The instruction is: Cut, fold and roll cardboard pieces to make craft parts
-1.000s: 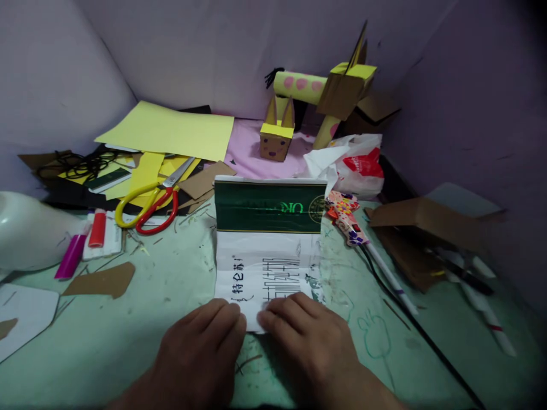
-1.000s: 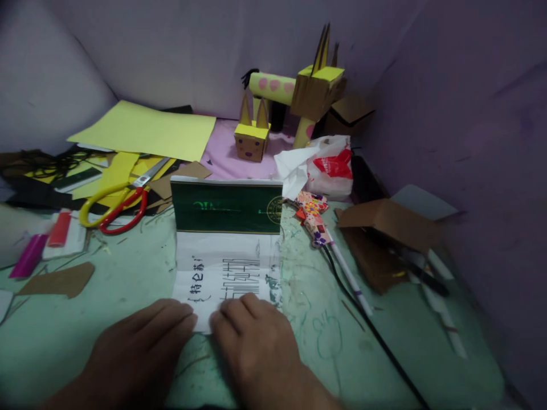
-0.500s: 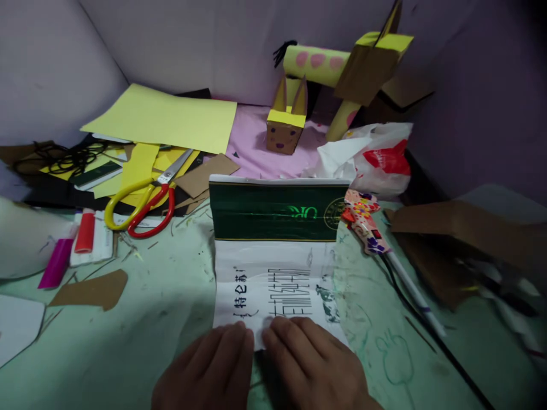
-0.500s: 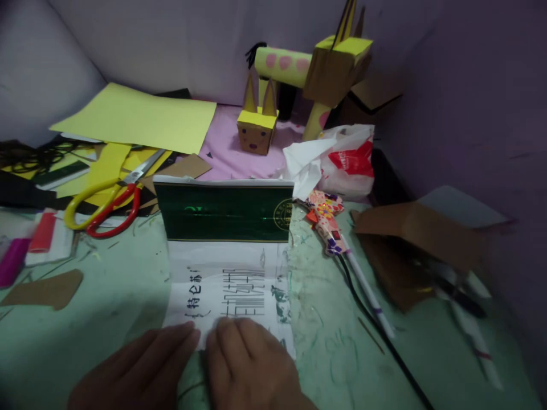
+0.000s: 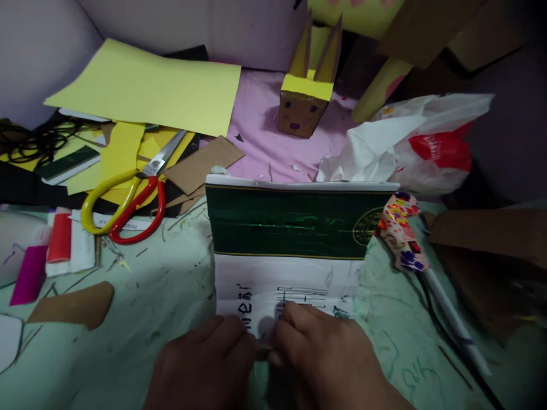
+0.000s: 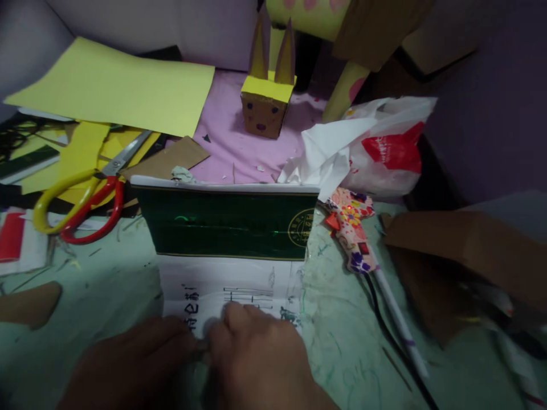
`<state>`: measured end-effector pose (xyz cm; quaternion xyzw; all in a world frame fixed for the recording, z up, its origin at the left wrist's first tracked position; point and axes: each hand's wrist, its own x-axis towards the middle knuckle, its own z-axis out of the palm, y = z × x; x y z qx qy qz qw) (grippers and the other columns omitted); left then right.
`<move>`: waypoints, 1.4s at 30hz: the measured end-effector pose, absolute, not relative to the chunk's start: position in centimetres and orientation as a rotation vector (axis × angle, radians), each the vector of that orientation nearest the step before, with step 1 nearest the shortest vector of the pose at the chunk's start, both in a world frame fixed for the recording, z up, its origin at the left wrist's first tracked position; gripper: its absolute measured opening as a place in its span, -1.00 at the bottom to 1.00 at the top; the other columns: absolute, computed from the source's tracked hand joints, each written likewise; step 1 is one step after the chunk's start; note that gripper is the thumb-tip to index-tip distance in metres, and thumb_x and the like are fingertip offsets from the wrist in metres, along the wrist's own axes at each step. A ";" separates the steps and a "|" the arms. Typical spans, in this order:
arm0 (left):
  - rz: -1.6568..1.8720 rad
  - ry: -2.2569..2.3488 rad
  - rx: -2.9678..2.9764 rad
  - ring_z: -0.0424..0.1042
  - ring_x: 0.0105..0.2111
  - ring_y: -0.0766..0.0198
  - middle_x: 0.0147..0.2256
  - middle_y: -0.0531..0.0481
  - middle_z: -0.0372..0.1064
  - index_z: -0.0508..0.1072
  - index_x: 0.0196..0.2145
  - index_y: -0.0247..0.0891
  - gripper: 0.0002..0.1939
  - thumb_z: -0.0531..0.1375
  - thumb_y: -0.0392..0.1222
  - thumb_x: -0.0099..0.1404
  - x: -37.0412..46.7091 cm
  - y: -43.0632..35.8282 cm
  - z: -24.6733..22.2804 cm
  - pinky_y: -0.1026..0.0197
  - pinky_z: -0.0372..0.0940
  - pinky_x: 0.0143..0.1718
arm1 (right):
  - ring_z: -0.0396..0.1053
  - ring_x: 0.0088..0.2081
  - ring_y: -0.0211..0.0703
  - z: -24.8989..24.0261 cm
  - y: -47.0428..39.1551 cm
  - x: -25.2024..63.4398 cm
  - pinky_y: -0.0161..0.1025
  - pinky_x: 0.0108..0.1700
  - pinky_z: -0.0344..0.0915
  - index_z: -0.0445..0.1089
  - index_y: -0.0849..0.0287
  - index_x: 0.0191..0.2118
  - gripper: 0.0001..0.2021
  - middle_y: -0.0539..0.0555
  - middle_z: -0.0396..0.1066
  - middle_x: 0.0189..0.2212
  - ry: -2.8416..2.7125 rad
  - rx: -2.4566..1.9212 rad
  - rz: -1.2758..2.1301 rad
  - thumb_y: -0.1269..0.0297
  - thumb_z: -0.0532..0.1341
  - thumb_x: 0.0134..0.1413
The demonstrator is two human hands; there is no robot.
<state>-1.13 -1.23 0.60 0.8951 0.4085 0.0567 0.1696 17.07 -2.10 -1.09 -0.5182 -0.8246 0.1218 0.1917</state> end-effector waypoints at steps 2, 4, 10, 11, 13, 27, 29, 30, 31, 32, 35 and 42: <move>0.200 1.157 2.452 0.40 -0.52 0.24 -0.52 0.08 0.40 0.36 -0.45 -0.13 -0.85 0.02 -0.29 0.14 -1.1 -0.8 0.2 0.31 0.13 -0.67 | 0.22 -0.65 -0.26 -1.0 -1.8 17.2 -0.22 -0.64 -0.18 0.20 0.06 -0.53 -0.88 -0.07 0.29 -0.64 -2.338 -1.414 0.479 0.37 0.03 -0.04; 0.302 1.161 2.341 0.36 -0.57 0.26 -0.56 0.07 0.37 0.36 -0.52 -0.13 -0.82 0.01 -0.29 0.13 -0.7 -0.4 0.0 0.31 0.09 -0.66 | 0.25 -0.62 -0.24 -0.6 -1.6 17.2 -0.23 -0.63 -0.14 0.21 0.07 -0.51 -0.91 -0.06 0.31 -0.61 -2.362 -1.408 0.536 0.40 0.05 -0.08; 0.274 1.317 2.023 0.28 -0.65 0.29 -0.65 0.12 0.31 0.38 -0.49 -0.16 -0.85 0.03 -0.29 0.10 0.2 0.6 1.0 0.28 0.05 -0.59 | 0.30 -0.57 -0.19 -0.3 -1.7 17.0 -0.27 -0.59 0.00 0.29 0.11 -0.44 -0.85 -0.01 0.36 -0.58 -2.339 -1.499 0.456 0.36 0.02 0.08; 0.245 1.328 2.002 0.28 -0.64 0.29 -0.64 0.13 0.32 0.38 -0.42 -0.16 -0.86 0.03 -0.27 0.11 0.1 0.6 1.2 0.28 0.06 -0.57 | 0.32 -0.55 -0.19 -0.3 -1.9 17.1 -0.28 -0.58 0.06 0.31 0.13 -0.38 -0.85 0.00 0.39 -0.55 -2.300 -1.487 0.451 0.33 0.01 0.12; 0.244 1.295 2.016 0.30 -0.59 0.28 -0.61 0.13 0.34 0.37 -0.40 -0.17 -0.87 0.03 -0.24 0.16 -0.1 0.5 1.3 0.27 0.09 -0.53 | 0.36 -0.47 -0.16 -0.2 -2.4 17.7 -0.29 -0.53 0.19 0.33 0.17 -0.28 -0.83 0.07 0.44 -0.44 -2.236 -1.401 0.375 0.29 0.02 0.18; 0.355 1.307 2.660 0.36 -0.41 0.10 -0.41 -0.16 0.42 0.46 -0.44 -0.30 -0.80 0.04 -0.38 0.18 0.8 0.0 2.0 0.12 0.24 -0.46 | 0.46 -0.13 -0.14 -2.6 -4.8 20.0 -0.04 -0.04 0.39 0.42 0.26 -0.10 -0.77 0.13 0.53 -0.18 -2.177 -1.063 0.079 0.47 0.05 0.23; 0.677 1.077 2.915 0.33 -0.30 0.02 -0.32 -0.25 0.40 0.47 -0.35 -0.38 -0.79 0.03 -0.42 0.17 0.6 -1.1 1.3 0.01 0.28 -0.35 | 0.45 -0.15 -0.11 -2.4 -4.8 19.9 -0.03 -0.11 0.39 0.43 0.24 -0.12 -0.76 0.11 0.54 -0.19 -2.184 -1.066 0.044 0.45 0.03 0.25; 0.752 0.966 2.987 0.31 -0.30 0.02 -0.33 -0.26 0.39 0.47 -0.31 -0.42 -0.78 0.03 -0.43 0.18 0.5 -1.5 0.8 -0.01 0.28 -0.33 | 0.45 -0.17 -0.09 -2.2 -4.8 19.9 -0.03 -0.15 0.39 0.44 0.23 -0.13 -0.76 0.09 0.54 -0.19 -2.194 -1.072 0.015 0.43 0.03 0.25; 0.781 0.880 3.029 0.30 -0.31 0.03 -0.36 -0.25 0.38 0.46 -0.28 -0.46 -0.78 0.03 -0.44 0.20 0.5 -1.8 0.3 -0.01 0.29 -0.33 | 0.44 -0.19 -0.07 -2.1 -4.8 19.9 -0.03 -0.19 0.37 0.44 0.22 -0.13 -0.76 0.07 0.54 -0.20 -2.206 -1.078 -0.011 0.42 0.03 0.25; 0.780 0.833 3.044 0.29 -0.33 0.06 -0.38 -0.23 0.37 0.45 -0.25 -0.49 -0.77 0.02 -0.45 0.21 0.5 -2.0 -0.2 0.00 0.30 -0.34 | 0.42 -0.22 -0.06 -2.0 -4.8 19.9 -0.05 -0.22 0.36 0.44 0.22 -0.13 -0.76 0.06 0.54 -0.20 -2.219 -1.085 -0.027 0.41 0.04 0.25; 0.732 0.827 3.044 0.30 -0.33 0.11 -0.38 -0.20 0.36 0.42 -0.23 -0.48 -0.75 -0.02 -0.48 0.23 0.8 -1.9 -1.0 0.07 0.33 -0.36 | 0.36 -0.28 -0.10 -1.9 -4.6 19.9 -0.13 -0.26 0.32 0.43 0.27 -0.12 -0.78 0.09 0.53 -0.19 -2.258 -1.112 0.002 0.42 0.05 0.24; 0.615 0.763 3.160 0.29 -0.41 0.12 -0.43 -0.13 0.32 0.39 -0.33 -0.39 -0.72 -0.06 -0.52 0.12 0.9 -0.5 -0.6 0.11 0.31 -0.45 | 0.24 -0.39 -0.10 -1.7 -3.5 19.6 -0.19 -0.35 0.22 0.42 0.31 -0.30 -0.74 0.15 0.44 -0.39 -2.372 -1.144 -0.054 0.30 0.03 0.26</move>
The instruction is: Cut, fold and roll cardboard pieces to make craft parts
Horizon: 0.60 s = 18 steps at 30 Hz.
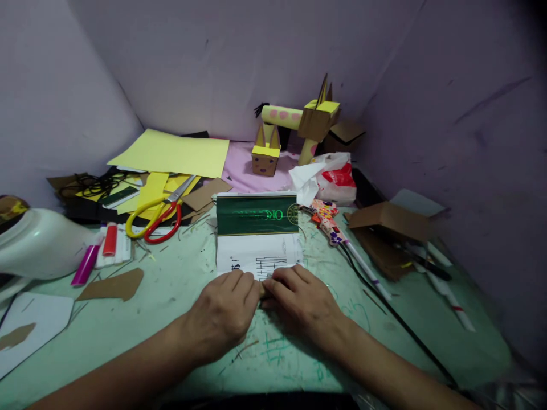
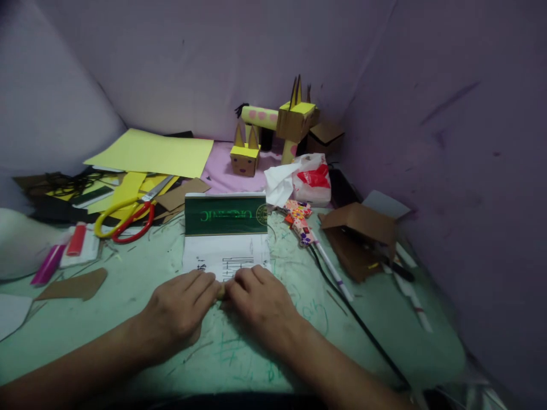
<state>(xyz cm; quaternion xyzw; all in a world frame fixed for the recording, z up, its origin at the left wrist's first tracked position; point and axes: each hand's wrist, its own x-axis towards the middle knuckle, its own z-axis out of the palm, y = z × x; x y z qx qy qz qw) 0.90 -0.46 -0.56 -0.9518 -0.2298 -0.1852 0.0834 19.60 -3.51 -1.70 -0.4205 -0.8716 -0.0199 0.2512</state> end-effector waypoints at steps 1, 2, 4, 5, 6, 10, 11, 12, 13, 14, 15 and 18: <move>-0.543 -0.686 -2.858 0.28 -0.42 0.13 -0.44 -0.12 0.32 0.38 -0.35 -0.37 -0.73 -0.05 -0.51 0.10 0.9 -0.2 -0.5 0.12 0.30 -0.46 | 0.22 -0.41 -0.11 -1.7 -3.3 19.5 -0.19 -0.37 0.20 0.41 0.29 -0.33 -0.72 0.13 0.42 -0.44 -2.386 -1.148 -0.079 0.29 0.02 0.26; -0.541 -0.701 -2.881 0.27 -0.43 0.14 -0.45 -0.11 0.31 0.38 -0.36 -0.35 -0.74 -0.04 -0.50 0.08 0.9 0.1 -0.4 0.13 0.29 -0.46 | 0.20 -0.43 -0.11 -1.6 -3.0 19.5 -0.19 -0.38 0.17 0.40 0.28 -0.35 -0.72 0.12 0.39 -0.47 -2.410 -1.149 -0.114 0.30 0.01 0.27; -0.550 -0.760 -2.913 0.24 -0.47 0.15 -0.49 -0.08 0.29 0.36 -0.42 -0.31 -0.78 -0.02 -0.48 0.05 1.1 0.8 -0.2 0.15 0.25 -0.48 | 0.17 -0.45 -0.11 -1.5 -2.4 19.4 -0.18 -0.41 0.13 0.38 0.26 -0.40 -0.73 0.10 0.35 -0.52 -2.474 -1.150 -0.226 0.33 0.01 0.26; -0.564 -0.796 -2.915 0.23 -0.48 0.16 -0.51 -0.06 0.27 0.35 -0.46 -0.30 -0.80 -0.02 -0.48 0.05 1.2 1.1 0.0 0.15 0.24 -0.50 | 0.16 -0.46 -0.10 -1.4 -2.0 19.4 -0.18 -0.42 0.10 0.36 0.25 -0.42 -0.74 0.09 0.33 -0.54 -2.504 -1.166 -0.279 0.33 0.02 0.25; -0.575 -0.831 -2.912 0.23 -0.49 0.17 -0.53 -0.06 0.26 0.34 -0.48 -0.29 -0.80 -0.02 -0.48 0.05 1.4 1.4 0.1 0.16 0.22 -0.51 | 0.16 -0.46 -0.10 -1.3 -1.7 19.3 -0.18 -0.44 0.09 0.35 0.23 -0.43 -0.75 0.09 0.32 -0.54 -2.530 -1.195 -0.314 0.32 0.04 0.23; -0.586 -0.898 -2.892 0.21 -0.50 0.18 -0.56 -0.06 0.23 0.32 -0.53 -0.29 -0.80 -0.02 -0.48 0.08 2.0 1.7 0.4 0.17 0.17 -0.54 | 0.16 -0.46 -0.08 -1.0 -1.2 18.9 -0.17 -0.46 0.06 0.29 0.17 -0.45 -0.83 0.10 0.30 -0.52 -2.569 -1.342 -0.279 0.30 0.07 0.13; -0.585 -0.906 -2.889 0.21 -0.50 0.18 -0.56 -0.06 0.23 0.32 -0.54 -0.29 -0.80 -0.02 -0.47 0.09 2.0 1.6 0.3 0.17 0.16 -0.54 | 0.16 -0.45 -0.08 -0.9 -1.3 18.8 -0.17 -0.46 0.06 0.28 0.16 -0.44 -0.84 0.10 0.30 -0.51 -2.565 -1.363 -0.267 0.30 0.06 0.13; -0.581 -0.913 -2.886 0.21 -0.50 0.17 -0.56 -0.07 0.24 0.32 -0.54 -0.28 -0.80 -0.02 -0.46 0.11 2.0 1.4 0.2 0.17 0.15 -0.54 | 0.16 -0.45 -0.07 -0.9 -1.4 18.7 -0.17 -0.46 0.05 0.27 0.16 -0.44 -0.83 0.10 0.30 -0.51 -2.563 -1.368 -0.261 0.30 0.04 0.13; -0.575 -0.918 -2.886 0.21 -0.50 0.17 -0.56 -0.07 0.24 0.33 -0.54 -0.28 -0.80 -0.02 -0.45 0.12 2.0 1.3 0.1 0.17 0.15 -0.54 | 0.16 -0.45 -0.07 -1.0 -1.6 18.6 -0.17 -0.46 0.05 0.27 0.16 -0.44 -0.82 0.11 0.30 -0.50 -2.562 -1.367 -0.259 0.30 0.03 0.14; -0.563 -0.926 -2.891 0.21 -0.50 0.17 -0.56 -0.07 0.25 0.33 -0.54 -0.28 -0.80 -0.01 -0.44 0.13 2.0 1.2 0.0 0.17 0.15 -0.54 | 0.17 -0.44 -0.07 -0.9 -1.8 18.5 -0.17 -0.45 0.05 0.27 0.15 -0.44 -0.82 0.11 0.30 -0.50 -2.566 -1.365 -0.254 0.30 0.02 0.15; -0.547 -0.935 -2.899 0.22 -0.50 0.17 -0.55 -0.07 0.26 0.33 -0.54 -0.27 -0.80 -0.01 -0.43 0.13 1.9 1.1 0.0 0.17 0.15 -0.54 | 0.18 -0.44 -0.07 -0.9 -2.0 18.5 -0.17 -0.45 0.05 0.27 0.15 -0.44 -0.82 0.10 0.30 -0.50 -2.571 -1.370 -0.245 0.30 0.02 0.15; -0.462 -1.001 -2.943 0.27 -0.50 0.18 -0.55 -0.05 0.30 0.32 -0.54 -0.26 -0.84 0.00 -0.41 0.08 1.9 1.2 0.2 0.19 0.17 -0.53 | 0.21 -0.43 -0.10 -0.4 -1.9 18.4 -0.19 -0.45 0.04 0.27 0.15 -0.44 -0.83 0.10 0.32 -0.49 -2.581 -1.434 -0.181 0.30 0.04 0.14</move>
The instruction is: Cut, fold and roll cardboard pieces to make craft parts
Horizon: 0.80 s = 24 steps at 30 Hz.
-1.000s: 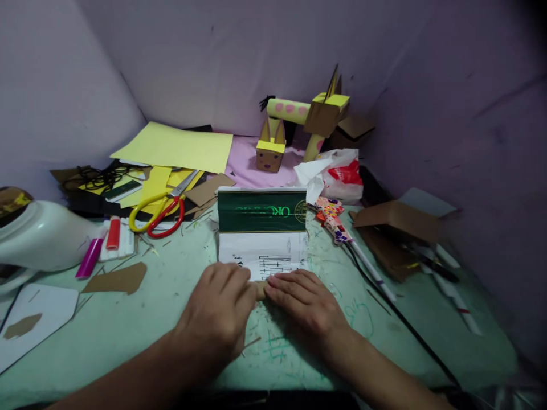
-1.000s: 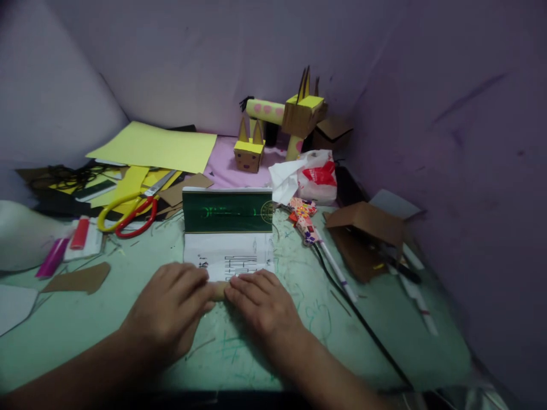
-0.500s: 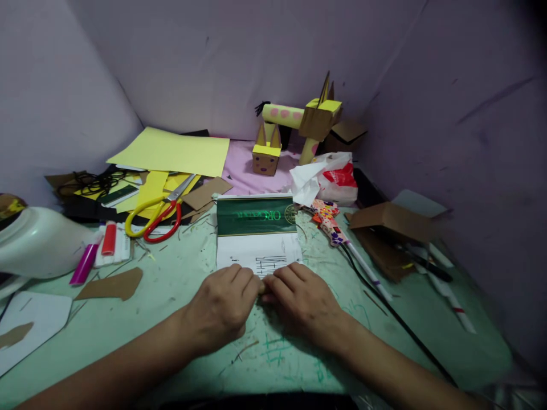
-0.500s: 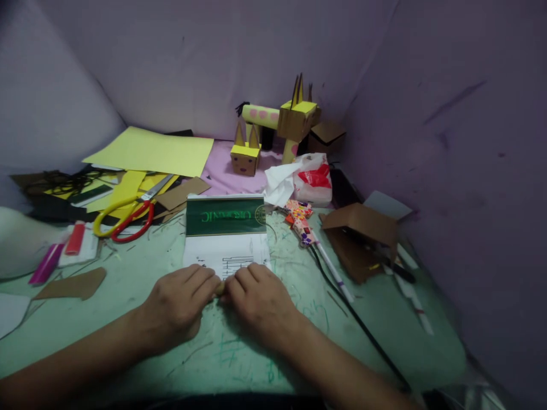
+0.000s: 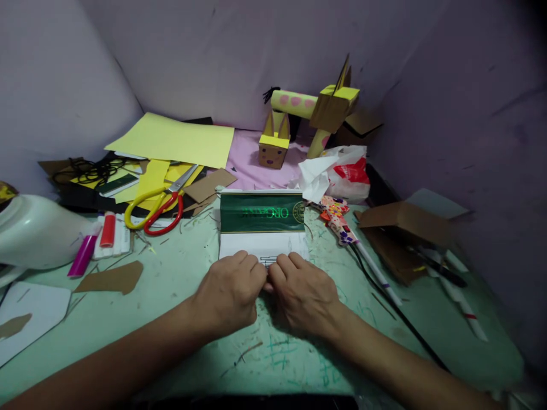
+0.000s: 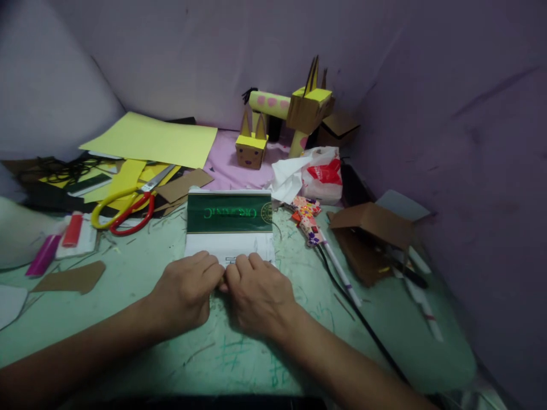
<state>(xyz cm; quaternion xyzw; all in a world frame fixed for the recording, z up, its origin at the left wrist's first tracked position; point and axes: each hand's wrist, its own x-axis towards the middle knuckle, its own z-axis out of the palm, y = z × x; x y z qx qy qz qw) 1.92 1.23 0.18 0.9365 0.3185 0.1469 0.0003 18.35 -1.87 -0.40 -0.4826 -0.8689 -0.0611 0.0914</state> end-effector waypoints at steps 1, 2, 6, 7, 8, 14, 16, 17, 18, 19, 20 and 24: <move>0.416 1.030 2.917 0.30 -0.50 0.19 -0.55 -0.04 0.31 0.31 -0.53 -0.25 -0.85 0.00 -0.42 0.06 2.0 1.4 0.3 0.20 0.17 -0.54 | 0.23 -0.43 -0.11 -0.1 -1.6 18.3 -0.20 -0.47 0.03 0.28 0.15 -0.43 -0.83 0.09 0.34 -0.49 -2.587 -1.465 -0.144 0.29 0.04 0.14; 0.369 1.071 2.890 0.32 -0.51 0.19 -0.55 -0.03 0.33 0.31 -0.52 -0.25 -0.85 0.01 -0.42 0.05 2.1 1.6 0.5 0.21 0.16 -0.55 | 0.24 -0.44 -0.12 0.2 -1.2 18.3 -0.21 -0.48 0.01 0.30 0.16 -0.42 -0.82 0.09 0.36 -0.48 -2.599 -1.500 -0.097 0.28 0.03 0.15; 0.201 1.270 2.794 0.34 -0.59 0.18 -0.58 -0.04 0.37 0.32 -0.50 -0.25 -0.84 -0.01 -0.39 0.11 2.8 2.3 1.0 0.22 0.07 -0.63 | 0.27 -0.55 -0.17 1.1 0.8 18.1 -0.20 -0.56 -0.12 0.36 0.14 -0.42 -0.71 0.07 0.45 -0.48 -2.711 -1.630 0.109 0.21 -0.02 0.20; 0.172 1.295 2.782 0.34 -0.60 0.17 -0.59 -0.05 0.37 0.32 -0.50 -0.25 -0.83 -0.01 -0.38 0.13 2.9 2.4 1.0 0.22 0.06 -0.63 | 0.27 -0.57 -0.17 1.1 1.1 18.1 -0.20 -0.56 -0.14 0.37 0.13 -0.43 -0.69 0.07 0.46 -0.49 -2.725 -1.651 0.134 0.20 -0.03 0.20; 0.150 1.302 2.775 0.34 -0.59 0.16 -0.58 -0.06 0.38 0.33 -0.49 -0.25 -0.83 -0.02 -0.38 0.14 3.0 2.4 0.9 0.22 0.07 -0.63 | 0.27 -0.57 -0.17 1.0 1.4 18.1 -0.20 -0.56 -0.15 0.37 0.13 -0.43 -0.68 0.07 0.46 -0.49 -2.727 -1.661 0.148 0.18 -0.04 0.20; 0.182 1.137 2.812 0.36 -0.42 0.09 -0.47 -0.10 0.36 0.35 -0.42 -0.29 -0.84 -0.01 -0.38 0.15 2.0 2.2 0.8 0.13 0.21 -0.48 | 0.33 -0.38 -0.07 1.5 0.1 19.7 -0.20 -0.43 0.13 0.35 0.18 -0.30 -0.72 0.09 0.42 -0.41 -2.670 -1.494 0.189 0.12 0.00 0.20; 0.268 1.019 2.813 0.34 -0.37 0.10 -0.41 -0.11 0.35 0.36 -0.36 -0.30 -0.84 -0.01 -0.33 0.21 1.5 1.8 1.0 0.10 0.24 -0.40 | 0.32 -0.30 -0.02 2.3 -1.3 20.6 -0.17 -0.35 0.22 0.34 0.20 -0.25 -0.81 0.12 0.41 -0.35 -2.626 -1.492 0.193 0.19 0.14 0.09; 0.327 0.955 2.804 0.33 -0.34 0.10 -0.36 -0.12 0.36 0.37 -0.28 -0.31 -0.82 -0.01 -0.30 0.24 1.3 1.5 1.1 0.08 0.26 -0.36 | 0.31 -0.28 -0.01 2.6 -2.1 21.0 -0.15 -0.33 0.26 0.34 0.21 -0.22 -0.82 0.13 0.41 -0.33 -2.581 -1.524 0.175 0.28 0.19 0.03; 0.388 0.900 2.795 0.32 -0.32 0.09 -0.32 -0.13 0.36 0.35 -0.19 -0.33 -0.79 0.00 -0.28 0.26 1.2 1.2 1.2 0.06 0.27 -0.33 | 0.31 -0.27 0.00 2.7 -3.0 21.3 -0.14 -0.31 0.29 0.33 0.22 -0.18 -0.78 0.15 0.41 -0.30 -2.529 -1.542 0.157 0.34 0.20 -0.01; 0.444 0.861 2.788 0.31 -0.30 0.08 -0.29 -0.15 0.36 0.32 -0.11 -0.35 -0.74 0.00 -0.26 0.27 1.2 0.8 1.3 0.03 0.28 -0.32 | 0.31 -0.26 0.00 2.7 -3.8 21.5 -0.13 -0.30 0.32 0.31 0.23 -0.14 -0.73 0.16 0.41 -0.27 -2.473 -1.552 0.155 0.39 0.20 -0.04; 0.485 0.840 2.787 0.31 -0.31 0.07 -0.30 -0.16 0.36 0.30 -0.08 -0.36 -0.72 0.01 -0.27 0.26 1.3 0.4 1.3 0.01 0.29 -0.33 | 0.31 -0.26 -0.01 2.4 -4.6 21.6 -0.13 -0.31 0.34 0.30 0.24 -0.11 -0.70 0.17 0.40 -0.26 -2.404 -1.564 0.161 0.43 0.19 -0.05; 0.446 0.860 2.833 0.29 -0.46 0.10 -0.46 -0.11 0.32 0.35 -0.39 -0.30 -0.85 0.00 -0.40 0.15 1.8 -1.4 0.8 0.06 0.29 -0.51 | 0.29 -0.42 -0.13 -0.1 -7.1 21.1 -0.13 -0.32 0.40 0.30 0.18 -0.40 -0.83 0.08 0.33 -0.50 -2.110 -1.508 0.125 0.58 0.06 -0.02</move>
